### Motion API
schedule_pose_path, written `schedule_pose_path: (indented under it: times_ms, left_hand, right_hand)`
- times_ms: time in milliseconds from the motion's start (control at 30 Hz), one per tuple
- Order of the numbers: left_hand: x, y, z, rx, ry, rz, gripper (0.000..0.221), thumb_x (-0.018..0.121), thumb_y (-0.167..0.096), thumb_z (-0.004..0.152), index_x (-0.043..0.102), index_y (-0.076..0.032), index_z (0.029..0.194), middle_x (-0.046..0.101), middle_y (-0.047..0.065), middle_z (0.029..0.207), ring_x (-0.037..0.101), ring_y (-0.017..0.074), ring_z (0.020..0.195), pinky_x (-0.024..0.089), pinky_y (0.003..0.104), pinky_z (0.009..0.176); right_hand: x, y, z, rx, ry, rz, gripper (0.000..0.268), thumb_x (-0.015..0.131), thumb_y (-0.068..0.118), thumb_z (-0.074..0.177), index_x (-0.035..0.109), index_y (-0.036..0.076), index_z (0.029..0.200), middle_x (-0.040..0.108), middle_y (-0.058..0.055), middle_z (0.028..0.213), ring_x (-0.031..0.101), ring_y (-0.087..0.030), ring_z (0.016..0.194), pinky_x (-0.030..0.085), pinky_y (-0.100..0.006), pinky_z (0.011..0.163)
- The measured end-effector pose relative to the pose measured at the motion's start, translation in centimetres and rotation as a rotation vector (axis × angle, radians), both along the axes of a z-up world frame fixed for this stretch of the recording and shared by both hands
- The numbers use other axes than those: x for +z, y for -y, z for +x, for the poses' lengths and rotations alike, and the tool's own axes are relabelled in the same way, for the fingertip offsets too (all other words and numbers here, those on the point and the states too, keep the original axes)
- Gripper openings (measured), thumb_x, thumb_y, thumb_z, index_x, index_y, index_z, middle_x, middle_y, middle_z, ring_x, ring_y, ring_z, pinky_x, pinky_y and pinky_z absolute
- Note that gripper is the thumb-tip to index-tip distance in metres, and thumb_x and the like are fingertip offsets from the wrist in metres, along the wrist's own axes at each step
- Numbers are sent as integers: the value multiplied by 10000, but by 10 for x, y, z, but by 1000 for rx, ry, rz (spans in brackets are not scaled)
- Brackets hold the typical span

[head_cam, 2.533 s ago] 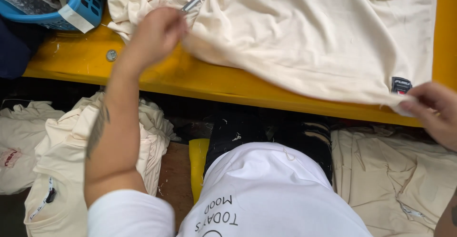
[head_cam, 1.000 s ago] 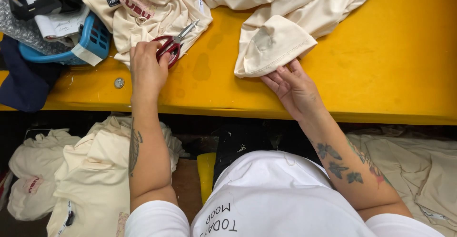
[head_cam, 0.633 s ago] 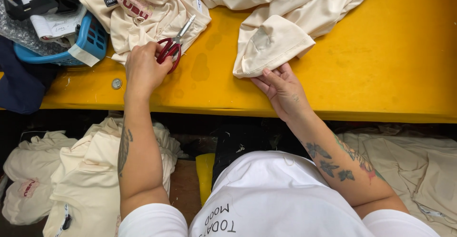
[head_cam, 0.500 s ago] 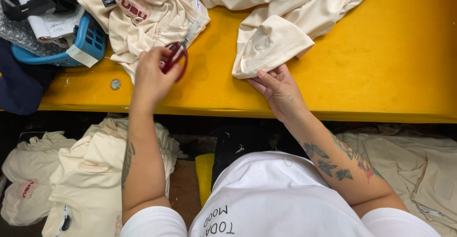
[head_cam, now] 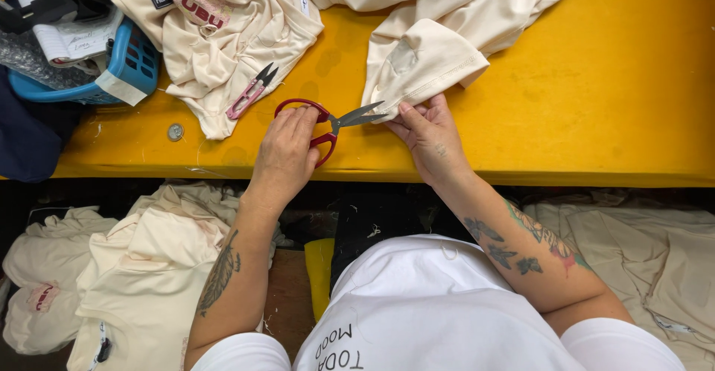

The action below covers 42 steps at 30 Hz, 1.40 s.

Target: Trimming excess threads and fabric from t-shirts using scissors on a work table

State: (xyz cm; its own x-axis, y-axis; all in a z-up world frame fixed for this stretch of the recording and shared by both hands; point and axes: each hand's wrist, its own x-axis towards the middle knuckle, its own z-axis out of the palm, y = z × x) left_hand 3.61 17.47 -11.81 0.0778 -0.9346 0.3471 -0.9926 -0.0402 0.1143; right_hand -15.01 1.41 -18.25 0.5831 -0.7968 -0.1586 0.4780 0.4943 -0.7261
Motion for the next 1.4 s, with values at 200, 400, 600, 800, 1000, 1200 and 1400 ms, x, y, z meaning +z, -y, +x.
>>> schedule_pose_path:
  times_ms: [200, 400, 600, 800, 1000, 1200, 1400]
  left_hand:
    - [-3, 1, 0, 8, 51, 22, 644, 780, 55, 750, 568, -22, 1353, 675, 181, 1149, 641, 329, 1133, 516, 432, 1022]
    - [-2, -1, 2, 29, 42, 50, 540, 733, 31, 812, 610, -51, 1331, 713, 150, 1123, 683, 285, 1085, 551, 385, 971]
    - [0, -5, 4, 19, -2, -19, 558, 718, 59, 803, 600, -7, 1344, 699, 194, 1156, 672, 331, 1111, 542, 425, 995]
    - [-13, -6, 0, 35, 81, -40, 688, 731, 55, 778, 528, -12, 1432, 653, 200, 1250, 620, 350, 1189, 498, 455, 1065]
    - [-19, -5, -3, 62, 129, -57, 598, 719, 27, 812, 582, -43, 1389, 704, 149, 1173, 684, 287, 1097, 554, 390, 986]
    - [-10, -8, 2, 52, -78, -36, 541, 695, 59, 815, 587, 7, 1342, 690, 206, 1170, 673, 355, 1125, 542, 439, 992]
    - [5, -4, 0, 2, -150, 116, 597, 693, 67, 788, 550, 42, 1368, 647, 244, 1236, 620, 389, 1218, 475, 473, 1079]
  right_hand:
    - [0, 0, -1, 13, 11, -7, 438, 620, 28, 1008, 433, 156, 1382, 719, -102, 1110, 781, -241, 932, 641, -473, 950]
    - [1, 1, -1, 15, 23, -10, 418, 620, 34, 1010, 438, 147, 1368, 724, -108, 1100, 783, -235, 914, 644, -471, 938]
    - [9, 2, -3, 37, 40, 20, 425, 603, 25, 1014, 424, 134, 1383, 723, -130, 1115, 781, -264, 949, 629, -487, 962]
    - [11, 0, -2, 35, 53, 40, 438, 609, 26, 1010, 413, 124, 1389, 727, -141, 1111, 779, -281, 962, 624, -494, 969]
    - [13, -4, 0, 28, 79, 23, 432, 638, 36, 1004, 428, 131, 1369, 737, -132, 1093, 780, -278, 971, 623, -483, 969]
    - [6, -1, 0, 7, 89, 9, 413, 650, 44, 1003, 452, 138, 1353, 739, -106, 1090, 779, -252, 962, 632, -454, 959]
    - [8, 6, 0, -80, 91, -45, 447, 667, 8, 988, 466, 154, 1359, 709, -76, 1140, 765, -211, 978, 643, -398, 949]
